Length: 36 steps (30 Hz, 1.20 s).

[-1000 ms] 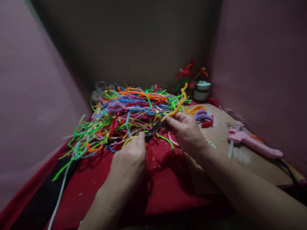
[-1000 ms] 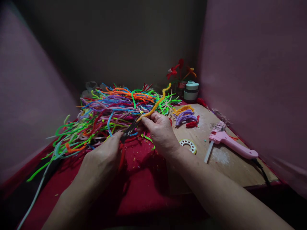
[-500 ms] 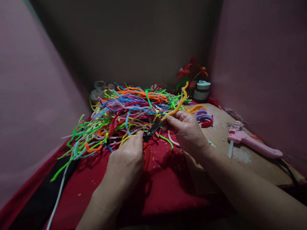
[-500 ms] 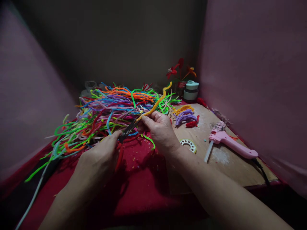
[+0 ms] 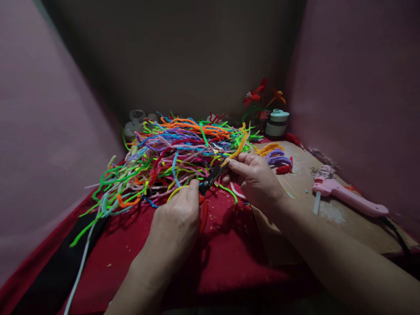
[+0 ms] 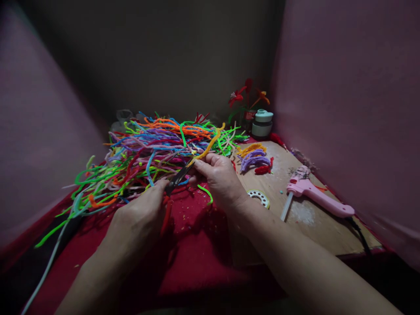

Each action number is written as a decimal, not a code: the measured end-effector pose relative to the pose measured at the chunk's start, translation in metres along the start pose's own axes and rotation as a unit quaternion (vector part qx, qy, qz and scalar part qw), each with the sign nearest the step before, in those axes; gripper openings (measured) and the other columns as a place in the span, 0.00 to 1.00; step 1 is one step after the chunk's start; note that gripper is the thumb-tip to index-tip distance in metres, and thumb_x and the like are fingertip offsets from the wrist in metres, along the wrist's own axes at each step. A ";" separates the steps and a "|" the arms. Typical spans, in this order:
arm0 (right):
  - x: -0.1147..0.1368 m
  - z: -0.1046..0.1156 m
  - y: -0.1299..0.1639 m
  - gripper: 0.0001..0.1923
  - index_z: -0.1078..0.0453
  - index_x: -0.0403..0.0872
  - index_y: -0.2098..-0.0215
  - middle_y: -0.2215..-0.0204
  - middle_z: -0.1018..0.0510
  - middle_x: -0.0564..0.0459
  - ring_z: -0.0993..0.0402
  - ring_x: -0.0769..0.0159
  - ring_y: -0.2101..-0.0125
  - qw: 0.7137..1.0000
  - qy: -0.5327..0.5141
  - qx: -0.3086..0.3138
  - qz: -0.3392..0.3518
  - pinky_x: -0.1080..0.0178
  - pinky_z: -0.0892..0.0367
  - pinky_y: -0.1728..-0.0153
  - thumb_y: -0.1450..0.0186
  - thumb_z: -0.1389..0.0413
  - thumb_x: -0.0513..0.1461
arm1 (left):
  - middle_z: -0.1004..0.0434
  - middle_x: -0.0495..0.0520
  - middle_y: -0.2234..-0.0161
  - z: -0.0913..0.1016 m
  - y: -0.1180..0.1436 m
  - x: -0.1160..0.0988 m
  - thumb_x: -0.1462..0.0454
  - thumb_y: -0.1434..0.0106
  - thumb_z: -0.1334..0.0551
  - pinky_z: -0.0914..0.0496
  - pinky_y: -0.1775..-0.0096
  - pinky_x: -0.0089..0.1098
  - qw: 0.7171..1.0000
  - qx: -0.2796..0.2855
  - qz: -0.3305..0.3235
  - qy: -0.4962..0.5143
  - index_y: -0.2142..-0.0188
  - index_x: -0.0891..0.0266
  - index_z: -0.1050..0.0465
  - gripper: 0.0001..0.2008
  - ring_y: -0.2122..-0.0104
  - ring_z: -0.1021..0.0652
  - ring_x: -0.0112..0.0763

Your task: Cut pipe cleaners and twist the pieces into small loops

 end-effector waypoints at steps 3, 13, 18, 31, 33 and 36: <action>-0.003 0.000 0.000 0.08 0.33 0.43 0.77 0.82 0.28 0.56 0.33 0.75 0.83 1.000 -0.007 -0.004 -0.012 0.70 0.35 0.80 0.48 0.41 0.39 | 0.23 0.63 0.64 -0.001 0.000 -0.002 0.71 0.39 0.51 0.25 0.64 0.34 1.000 -0.007 -0.005 -0.004 0.49 0.73 0.36 0.19 0.65 0.21 0.37; 0.001 0.002 0.002 0.07 0.35 0.43 0.77 0.82 0.29 0.57 0.33 0.74 0.83 0.999 0.018 -0.031 0.018 0.69 0.35 0.80 0.48 0.42 0.39 | 0.25 0.66 0.64 -0.003 -0.001 -0.007 0.75 0.39 0.53 0.25 0.63 0.36 0.999 -0.028 -0.026 -0.004 0.48 0.77 0.38 0.20 0.62 0.22 0.40; -0.004 0.000 0.000 0.06 0.35 0.43 0.78 0.83 0.29 0.57 0.33 0.74 0.85 1.000 -0.002 -0.004 -0.022 0.69 0.35 0.81 0.50 0.42 0.37 | 0.25 0.67 0.64 0.000 -0.001 -0.007 0.74 0.39 0.52 0.25 0.63 0.37 0.999 -0.039 -0.032 -0.009 0.48 0.78 0.38 0.20 0.60 0.22 0.43; -0.005 0.004 0.005 0.05 0.34 0.42 0.78 0.82 0.27 0.54 0.33 0.75 0.84 0.999 -0.002 -0.038 -0.033 0.69 0.35 0.81 0.47 0.44 0.35 | 0.23 0.65 0.61 -0.001 0.001 0.002 0.74 0.40 0.51 0.25 0.63 0.36 0.998 -0.037 -0.001 0.050 0.49 0.76 0.37 0.20 0.63 0.21 0.39; -0.003 0.005 0.005 0.04 0.34 0.41 0.77 0.81 0.27 0.54 0.33 0.74 0.83 0.999 0.006 -0.043 -0.023 0.69 0.35 0.81 0.47 0.44 0.35 | 0.25 0.66 0.58 0.001 0.000 0.006 0.73 0.40 0.50 0.25 0.60 0.37 0.996 -0.051 0.015 0.068 0.48 0.75 0.38 0.20 0.60 0.22 0.40; 0.002 0.007 0.005 0.05 0.34 0.41 0.77 0.81 0.28 0.55 0.33 0.75 0.84 0.998 0.020 -0.057 -0.006 0.69 0.35 0.81 0.46 0.44 0.36 | 0.26 0.68 0.56 0.001 -0.001 0.003 0.73 0.40 0.50 0.27 0.56 0.39 0.997 -0.052 0.006 0.057 0.46 0.76 0.40 0.21 0.55 0.24 0.42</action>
Point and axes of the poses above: each hand's wrist, its own y-axis away from the middle knuckle, its own z-axis out of the back of the hand, x = y × z, the point moved 10 cm from there along -y, towards the middle knuckle
